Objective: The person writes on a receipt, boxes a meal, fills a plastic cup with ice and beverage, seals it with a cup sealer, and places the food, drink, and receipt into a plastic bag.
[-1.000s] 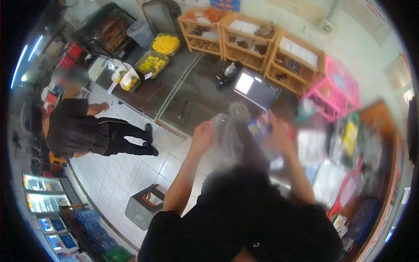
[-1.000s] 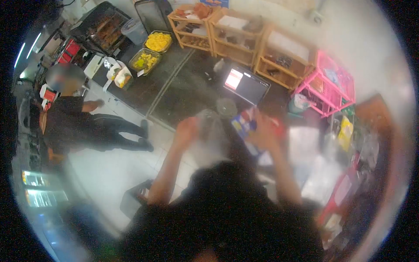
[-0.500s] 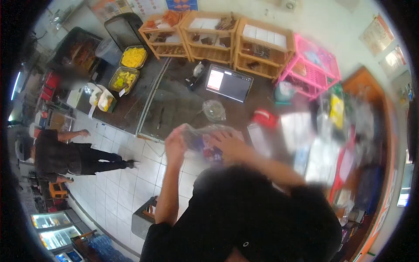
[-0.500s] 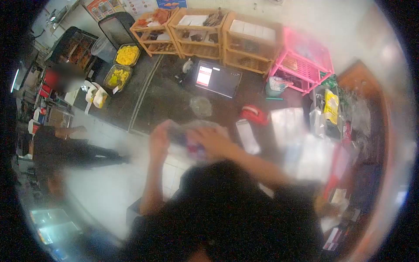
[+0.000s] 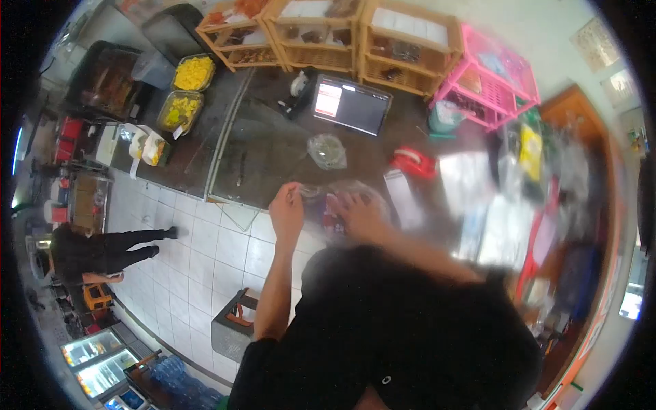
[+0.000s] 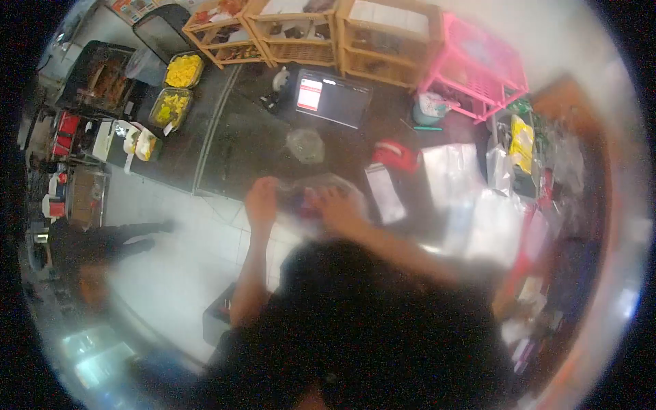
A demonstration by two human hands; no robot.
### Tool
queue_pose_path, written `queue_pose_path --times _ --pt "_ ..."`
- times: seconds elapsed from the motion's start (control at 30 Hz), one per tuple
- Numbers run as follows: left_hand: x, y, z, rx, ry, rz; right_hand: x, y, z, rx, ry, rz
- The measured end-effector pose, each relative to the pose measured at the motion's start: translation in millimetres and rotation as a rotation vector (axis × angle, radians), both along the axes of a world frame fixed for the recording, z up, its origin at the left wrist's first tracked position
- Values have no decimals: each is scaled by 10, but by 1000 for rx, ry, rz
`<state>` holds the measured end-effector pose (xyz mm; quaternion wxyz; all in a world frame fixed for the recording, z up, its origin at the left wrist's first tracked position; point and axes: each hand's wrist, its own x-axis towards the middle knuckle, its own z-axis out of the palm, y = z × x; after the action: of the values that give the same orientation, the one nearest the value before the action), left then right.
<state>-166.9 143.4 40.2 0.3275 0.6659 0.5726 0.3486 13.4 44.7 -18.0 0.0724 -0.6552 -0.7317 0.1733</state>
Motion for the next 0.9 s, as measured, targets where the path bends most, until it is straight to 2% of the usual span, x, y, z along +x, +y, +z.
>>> queue_pose_path --times 0.03,0.07,0.13,0.17,0.2,0.27,0.4,0.47,0.5,0.57,0.6,0.67,0.7,0.73,0.8,0.87,0.9 --pt "-103 47 -253 109 1 -64 34 -17 90 -152 40 -24" --pt "-19 181 -180 241 -9 -134 123 -10 84 -142 32 -49" --pt "-59 187 221 0 -3 43 252 -51 -33 69 267 -47" --pt "-67 182 155 126 -4 19 262 -85 -18 146 221 -77" --pt "-70 140 130 112 -1 5 268 -123 -2 222 174 -110" --pt "-58 100 178 121 186 -20 342 -33 500 -464 82 -167" --pt "155 -56 183 97 369 -266 33 114 -404 -459 77 -139" --pt "283 -39 152 140 333 -318 -59 161 -479 88 -117 -149" --pt "229 22 66 144 338 -333 -30 194 -518 89 -111 -165" --pt "53 115 -121 64 -93 -226 85 263 -320 -87 107 -143" --pt "-4 97 -133 60 -92 -233 93 238 -173 -90 108 -151" --pt "-33 47 2 -570 -769 -367 90 185 205 8 275 -11" --pt "-22 20 -79 -709 -857 -245 53 180 219 1 276 -12" --pt "-29 49 -80 -713 -861 -240 20 195 248 -31 241 8" --pt "-109 227 -62 -333 4 -627 41 196 322 -64 201 30" --pt "-321 333 -129 -432 -72 -590 125 140 482 -86 88 48" --pt "-377 337 -129 -182 392 -588 122 119 474 -88 88 48"
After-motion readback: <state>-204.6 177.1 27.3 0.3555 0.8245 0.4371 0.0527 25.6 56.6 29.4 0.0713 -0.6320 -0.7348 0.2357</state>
